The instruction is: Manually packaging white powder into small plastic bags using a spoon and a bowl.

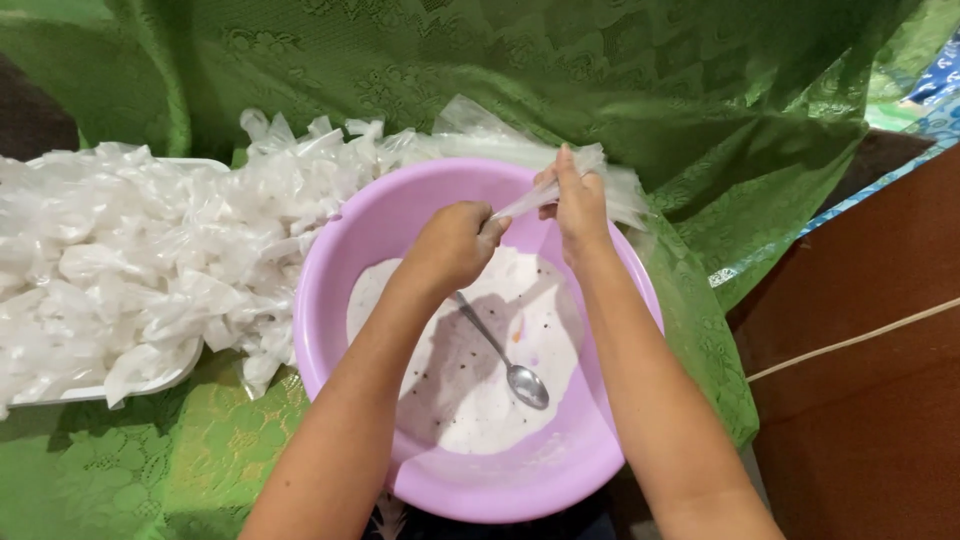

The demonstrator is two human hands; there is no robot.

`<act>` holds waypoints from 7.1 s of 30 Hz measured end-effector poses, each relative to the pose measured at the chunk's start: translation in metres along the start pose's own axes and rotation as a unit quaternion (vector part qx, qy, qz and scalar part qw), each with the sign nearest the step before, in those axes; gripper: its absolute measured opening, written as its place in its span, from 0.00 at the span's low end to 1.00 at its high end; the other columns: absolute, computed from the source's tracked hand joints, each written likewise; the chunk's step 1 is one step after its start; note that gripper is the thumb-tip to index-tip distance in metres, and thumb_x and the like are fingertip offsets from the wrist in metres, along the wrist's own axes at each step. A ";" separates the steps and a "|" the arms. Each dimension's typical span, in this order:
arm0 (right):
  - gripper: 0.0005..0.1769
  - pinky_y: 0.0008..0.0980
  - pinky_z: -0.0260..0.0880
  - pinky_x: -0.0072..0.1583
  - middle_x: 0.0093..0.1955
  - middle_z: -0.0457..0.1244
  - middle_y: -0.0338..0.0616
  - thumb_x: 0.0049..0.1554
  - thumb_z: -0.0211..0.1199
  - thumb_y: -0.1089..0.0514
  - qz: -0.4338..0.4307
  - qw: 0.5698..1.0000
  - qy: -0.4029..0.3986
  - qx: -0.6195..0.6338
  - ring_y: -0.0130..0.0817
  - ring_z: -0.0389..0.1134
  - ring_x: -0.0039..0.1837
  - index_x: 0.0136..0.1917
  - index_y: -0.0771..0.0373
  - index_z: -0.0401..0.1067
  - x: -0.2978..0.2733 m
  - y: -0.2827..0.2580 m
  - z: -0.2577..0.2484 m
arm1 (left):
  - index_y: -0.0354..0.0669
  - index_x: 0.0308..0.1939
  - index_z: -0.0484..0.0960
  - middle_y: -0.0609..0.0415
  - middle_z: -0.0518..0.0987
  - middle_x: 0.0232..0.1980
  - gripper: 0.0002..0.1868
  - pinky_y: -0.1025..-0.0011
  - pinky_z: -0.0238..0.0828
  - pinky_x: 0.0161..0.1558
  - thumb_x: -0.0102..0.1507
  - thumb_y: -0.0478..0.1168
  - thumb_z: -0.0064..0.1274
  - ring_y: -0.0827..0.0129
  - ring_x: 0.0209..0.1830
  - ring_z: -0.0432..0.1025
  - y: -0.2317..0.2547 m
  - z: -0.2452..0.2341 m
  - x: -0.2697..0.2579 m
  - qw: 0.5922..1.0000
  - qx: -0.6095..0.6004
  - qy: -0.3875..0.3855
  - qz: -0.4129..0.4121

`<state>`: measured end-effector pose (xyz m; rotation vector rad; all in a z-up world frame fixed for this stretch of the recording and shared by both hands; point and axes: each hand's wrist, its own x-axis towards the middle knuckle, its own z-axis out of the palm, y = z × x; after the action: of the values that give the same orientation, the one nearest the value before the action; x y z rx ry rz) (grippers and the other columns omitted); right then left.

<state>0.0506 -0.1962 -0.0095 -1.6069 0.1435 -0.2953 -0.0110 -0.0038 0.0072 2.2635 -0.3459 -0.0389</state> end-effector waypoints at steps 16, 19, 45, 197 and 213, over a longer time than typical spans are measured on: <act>0.09 0.22 0.66 0.32 0.31 0.63 0.43 0.52 0.74 0.59 0.221 0.891 -0.377 0.122 0.27 0.65 0.31 0.44 0.61 0.76 -0.049 0.013 0.015 | 0.38 0.47 0.84 0.51 0.84 0.36 0.11 0.79 0.82 0.39 0.64 0.41 0.63 0.74 0.33 0.80 -0.015 -0.020 0.004 0.828 -0.545 0.129 0.022; 0.12 0.21 0.68 0.36 0.35 0.67 0.40 0.53 0.75 0.51 0.211 0.896 -0.364 0.141 0.26 0.68 0.36 0.46 0.54 0.76 -0.033 0.019 0.013 | 0.40 0.48 0.84 0.59 0.82 0.34 0.13 0.81 0.79 0.37 0.66 0.44 0.59 0.78 0.32 0.77 -0.008 -0.018 -0.003 0.826 -0.562 0.031 -0.004; 0.24 0.20 0.74 0.45 0.47 0.68 0.38 0.58 0.69 0.59 0.013 0.967 -0.148 0.206 0.27 0.72 0.49 0.65 0.59 0.65 -0.066 -0.055 0.025 | 0.36 0.44 0.84 0.50 0.85 0.32 0.09 0.83 0.74 0.30 0.62 0.35 0.58 0.75 0.29 0.79 -0.028 -0.005 0.013 0.898 -0.428 0.092 -0.038; 0.11 0.17 0.64 0.30 0.33 0.64 0.39 0.67 0.48 0.61 -0.048 0.997 0.019 -0.051 0.20 0.64 0.28 0.46 0.60 0.70 -0.002 -0.142 -0.033 | 0.39 0.46 0.84 0.51 0.87 0.43 0.12 0.72 0.81 0.56 0.59 0.28 0.62 0.69 0.45 0.82 -0.021 -0.051 -0.006 0.919 -0.390 -0.059 -0.010; 0.11 0.18 0.61 0.30 0.34 0.66 0.42 0.65 0.47 0.60 -0.094 0.991 -0.008 -0.090 0.20 0.64 0.28 0.44 0.58 0.68 0.003 -0.143 -0.039 | 0.38 0.47 0.84 0.46 0.88 0.42 0.16 0.70 0.83 0.56 0.56 0.25 0.63 0.67 0.47 0.84 -0.021 -0.044 -0.002 0.912 -0.405 -0.056 -0.010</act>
<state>0.0301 -0.2254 0.1342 -1.8050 0.0062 -0.4245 -0.0021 0.0422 0.0198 1.4388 -0.2931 -0.2733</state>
